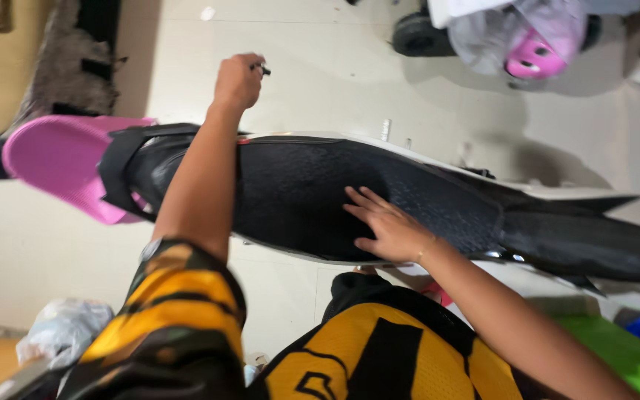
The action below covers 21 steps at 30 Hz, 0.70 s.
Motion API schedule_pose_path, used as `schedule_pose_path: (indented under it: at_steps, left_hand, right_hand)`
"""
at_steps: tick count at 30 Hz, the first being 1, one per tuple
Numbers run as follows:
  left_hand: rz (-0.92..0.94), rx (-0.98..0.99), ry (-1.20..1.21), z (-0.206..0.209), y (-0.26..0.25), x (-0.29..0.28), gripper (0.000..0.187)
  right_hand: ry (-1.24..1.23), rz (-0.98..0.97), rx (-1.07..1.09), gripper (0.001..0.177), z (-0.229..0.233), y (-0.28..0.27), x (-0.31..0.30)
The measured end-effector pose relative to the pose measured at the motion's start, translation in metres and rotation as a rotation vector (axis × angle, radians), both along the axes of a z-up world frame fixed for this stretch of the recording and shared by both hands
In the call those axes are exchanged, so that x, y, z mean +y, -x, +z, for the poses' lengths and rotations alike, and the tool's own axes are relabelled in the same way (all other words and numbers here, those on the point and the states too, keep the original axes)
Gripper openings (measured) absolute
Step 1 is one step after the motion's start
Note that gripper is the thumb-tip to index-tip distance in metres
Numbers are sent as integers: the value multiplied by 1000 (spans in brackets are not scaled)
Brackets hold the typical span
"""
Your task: The person removes the motorcycle seat, retrieves a key from the under-seat storage, and uses it to unlock the seat latch. They then reattach the seat and start the motorcycle, checking the dashboard display.
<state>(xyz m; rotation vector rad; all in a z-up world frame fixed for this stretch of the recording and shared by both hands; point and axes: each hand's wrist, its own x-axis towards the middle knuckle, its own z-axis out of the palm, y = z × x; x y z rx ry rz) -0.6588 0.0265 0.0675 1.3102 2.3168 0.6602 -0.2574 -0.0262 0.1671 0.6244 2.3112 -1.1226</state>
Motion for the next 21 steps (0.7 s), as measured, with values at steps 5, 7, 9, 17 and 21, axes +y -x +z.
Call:
schedule_pose_path:
  at_steps: [5,7,9,17,21]
  left_hand:
    - [-168,-191,-297,86,-116,4,20]
    - [-261,-338,-258,115,-173,-9,12]
    - [-408,-437,-103,135,-225,-28,11]
    - [-863,-909,-110,127,-390,-60,16]
    - [-872,-929,-160,100,-426,-62,16]
  right_hand:
    - [17,-339,66,44,8,-18,15]
    - [-289,-621,308,34,22,-44,17]
    - [-546,-696,530,36,35,-77,18]
    - [312,-1042,336,34,12,-222,-18]
    - [384,-1337,376,32,-12,-267,-52]
